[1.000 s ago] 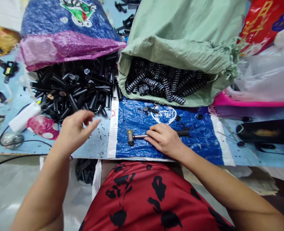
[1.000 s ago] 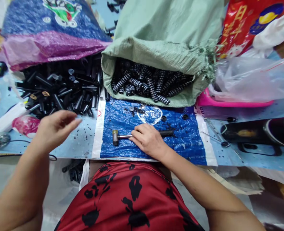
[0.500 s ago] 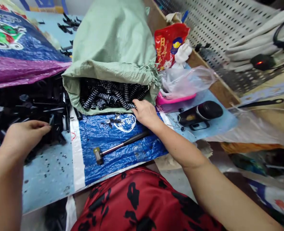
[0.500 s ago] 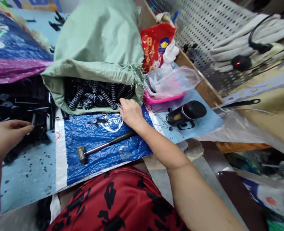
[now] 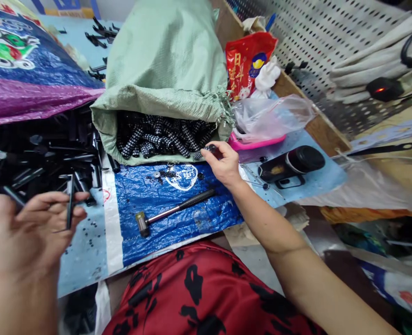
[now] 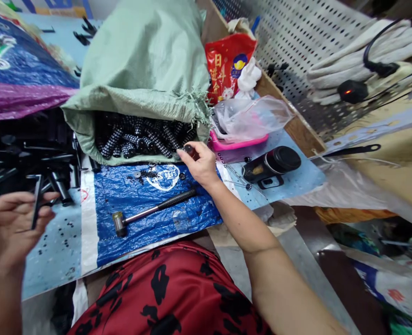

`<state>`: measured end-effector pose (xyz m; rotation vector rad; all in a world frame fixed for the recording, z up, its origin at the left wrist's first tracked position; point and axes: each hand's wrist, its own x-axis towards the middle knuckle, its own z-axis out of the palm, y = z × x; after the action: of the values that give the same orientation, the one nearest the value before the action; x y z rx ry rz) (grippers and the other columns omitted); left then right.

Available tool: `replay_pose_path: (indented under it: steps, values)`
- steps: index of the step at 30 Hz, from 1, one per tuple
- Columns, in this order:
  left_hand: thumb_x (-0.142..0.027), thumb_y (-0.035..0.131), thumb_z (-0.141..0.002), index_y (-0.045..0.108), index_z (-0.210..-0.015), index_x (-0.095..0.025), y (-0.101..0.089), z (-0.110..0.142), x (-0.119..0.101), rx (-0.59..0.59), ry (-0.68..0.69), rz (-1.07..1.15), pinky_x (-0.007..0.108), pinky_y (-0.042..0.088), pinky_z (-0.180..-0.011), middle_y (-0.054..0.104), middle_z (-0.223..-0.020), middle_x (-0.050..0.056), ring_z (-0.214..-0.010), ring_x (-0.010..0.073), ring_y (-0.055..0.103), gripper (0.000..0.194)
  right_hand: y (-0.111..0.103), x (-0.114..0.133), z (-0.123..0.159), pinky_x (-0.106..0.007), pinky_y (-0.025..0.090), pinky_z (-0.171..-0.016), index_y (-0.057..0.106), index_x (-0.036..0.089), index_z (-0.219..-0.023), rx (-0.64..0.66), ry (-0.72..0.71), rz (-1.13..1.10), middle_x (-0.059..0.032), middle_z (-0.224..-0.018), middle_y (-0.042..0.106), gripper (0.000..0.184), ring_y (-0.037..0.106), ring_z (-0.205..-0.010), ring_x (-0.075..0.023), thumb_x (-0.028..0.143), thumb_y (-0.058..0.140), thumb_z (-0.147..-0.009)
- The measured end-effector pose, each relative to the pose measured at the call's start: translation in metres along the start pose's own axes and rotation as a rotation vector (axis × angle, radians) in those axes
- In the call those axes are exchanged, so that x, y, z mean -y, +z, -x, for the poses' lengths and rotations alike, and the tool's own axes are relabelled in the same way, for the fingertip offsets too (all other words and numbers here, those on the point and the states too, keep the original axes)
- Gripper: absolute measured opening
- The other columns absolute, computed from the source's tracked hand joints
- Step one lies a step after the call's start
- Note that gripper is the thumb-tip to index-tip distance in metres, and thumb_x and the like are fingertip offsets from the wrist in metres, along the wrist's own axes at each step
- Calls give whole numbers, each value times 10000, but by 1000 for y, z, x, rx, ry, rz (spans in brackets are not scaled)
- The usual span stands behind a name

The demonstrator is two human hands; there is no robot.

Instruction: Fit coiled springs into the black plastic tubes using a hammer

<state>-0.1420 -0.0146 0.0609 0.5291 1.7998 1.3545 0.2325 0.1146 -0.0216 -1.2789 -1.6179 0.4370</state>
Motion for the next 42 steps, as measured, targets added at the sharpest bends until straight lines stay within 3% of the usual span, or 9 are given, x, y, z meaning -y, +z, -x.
replay_pose_path:
  steps: [5, 8, 13, 21, 26, 29, 34, 38, 42]
  values:
    - [-237, 934, -622, 593, -838, -192, 40, 23, 45, 248, -125, 294, 162, 399, -443, 640, -620, -31, -449, 64, 464, 405, 19, 46, 24, -290, 530, -697, 668, 225, -988, 136, 551, -734, 7, -825, 637, 555, 597, -725, -137, 770, 624, -892]
    - [-366, 937, -683, 658, -1035, -198, 58, 34, 59, 390, -90, 275, 178, 425, -452, 645, -649, -37, -465, 86, 522, 480, 34, 74, 46, -222, 421, -509, 643, 213, -982, 356, 865, -1051, 53, -697, 552, 553, 481, -537, -88, 759, 639, -895]
    - [-556, 742, -900, 644, -1011, -195, 75, 55, 73, 464, 96, 74, 201, 384, -428, 686, -715, -17, -414, 70, 488, 390, 47, 96, 75, -190, 295, -426, 666, 229, -1061, 418, 864, -1119, 92, -592, 486, 539, 365, -439, -66, 739, 677, -887]
    - [-422, 862, -797, 754, -925, -216, 103, 68, 86, 409, 395, -134, 259, 486, -628, 692, -771, -16, -651, 129, 574, 266, 67, 105, 88, -369, 600, -947, 693, 214, -1196, 380, 496, -845, -106, -1220, 732, 531, 709, -1081, -218, 669, 477, -1025]
    - [-461, 874, -782, 741, -849, -213, 84, 64, 82, 407, 281, -115, 266, 468, -594, 652, -727, -19, -626, 134, 547, 289, 45, 79, 86, -546, 448, -1223, 238, 267, -1682, 564, -258, -312, -185, -1733, 284, 1127, 321, -1606, -361, 721, 786, -808]
    - [-527, 866, -787, 739, -900, -209, 77, 65, 84, 427, 216, -91, 258, 431, -535, 633, -698, -24, -560, 116, 499, 360, 37, 71, 84, -535, 440, -1242, 213, 262, -1692, 565, -549, -199, -199, -1679, 384, 1044, 420, -1559, -340, 558, 799, -881]
    - [-714, 539, -976, 713, -976, -204, 80, 72, 82, 374, 202, 2, 265, 417, -517, 630, -711, 0, -530, 113, 472, 538, 37, 83, 90, -487, 496, -1217, 293, 158, -1667, 437, -618, -197, -237, -1548, 527, 1007, 526, -1482, -327, 579, 777, -891]
    - [-651, 667, -936, 755, -970, -210, 83, 75, 81, 346, 266, -2, 273, 523, -747, 714, -864, 27, -787, 155, 617, 451, 37, 90, 97, -489, 516, -1209, 250, 153, -1687, 422, -665, -129, -233, -1553, 535, 976, 531, -1482, -325, 541, 741, -937]
    - [-583, 811, -841, 797, -1061, -228, 77, 68, 87, 437, 90, 186, 313, 566, -836, 781, -982, 43, -897, 193, 699, 417, 34, 87, 100, -516, 525, -1208, 313, 180, -1673, 457, -664, -21, -200, -1590, 523, 865, 520, -1494, -339, 525, 693, -977]
